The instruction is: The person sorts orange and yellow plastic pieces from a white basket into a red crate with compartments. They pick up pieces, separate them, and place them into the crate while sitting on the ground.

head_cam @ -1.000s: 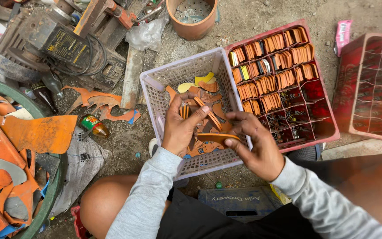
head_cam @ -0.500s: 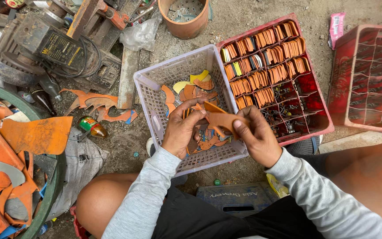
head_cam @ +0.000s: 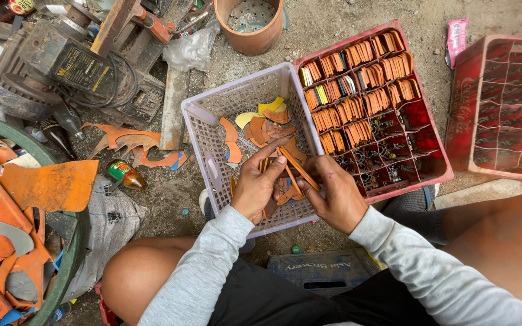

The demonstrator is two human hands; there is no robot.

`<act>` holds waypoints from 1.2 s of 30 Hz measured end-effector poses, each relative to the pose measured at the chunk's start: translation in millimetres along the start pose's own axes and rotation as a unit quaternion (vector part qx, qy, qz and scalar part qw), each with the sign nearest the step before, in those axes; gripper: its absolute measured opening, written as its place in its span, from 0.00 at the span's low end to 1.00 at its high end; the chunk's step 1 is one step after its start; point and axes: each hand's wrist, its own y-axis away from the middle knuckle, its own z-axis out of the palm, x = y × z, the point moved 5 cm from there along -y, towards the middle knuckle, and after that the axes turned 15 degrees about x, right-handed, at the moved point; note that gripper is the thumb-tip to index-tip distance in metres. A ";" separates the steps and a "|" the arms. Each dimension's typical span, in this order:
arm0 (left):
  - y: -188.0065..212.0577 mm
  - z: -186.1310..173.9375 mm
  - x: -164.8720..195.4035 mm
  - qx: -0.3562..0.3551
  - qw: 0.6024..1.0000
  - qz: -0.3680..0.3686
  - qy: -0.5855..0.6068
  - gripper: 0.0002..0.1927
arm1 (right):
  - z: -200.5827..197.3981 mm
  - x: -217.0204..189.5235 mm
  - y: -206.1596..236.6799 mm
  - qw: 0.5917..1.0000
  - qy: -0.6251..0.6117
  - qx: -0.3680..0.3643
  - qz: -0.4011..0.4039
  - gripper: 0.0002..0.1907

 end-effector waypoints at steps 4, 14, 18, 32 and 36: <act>2.9 -1.2 4.3 0.001 1.000 -0.001 -0.012 0.22 | -3.8 -1.6 -3.4 1.000 -0.007 -0.009 -0.024 0.17; -1.6 -5.2 10.3 0.034 0.999 0.012 0.036 0.16 | 0.2 10.5 -1.8 0.977 -0.130 -0.124 0.113 0.18; -3.6 -5.6 7.6 0.021 0.997 -0.021 0.069 0.17 | 1.0 12.5 -1.0 0.967 -0.180 -0.134 0.123 0.18; -10.4 -9.7 8.0 -0.016 0.998 -0.035 0.059 0.18 | 0.9 27.5 6.4 0.936 -0.273 -0.128 0.184 0.18; -10.1 -8.7 11.6 -0.027 0.998 -0.029 0.053 0.19 | 3.5 34.2 8.3 0.929 -0.280 -0.119 0.211 0.18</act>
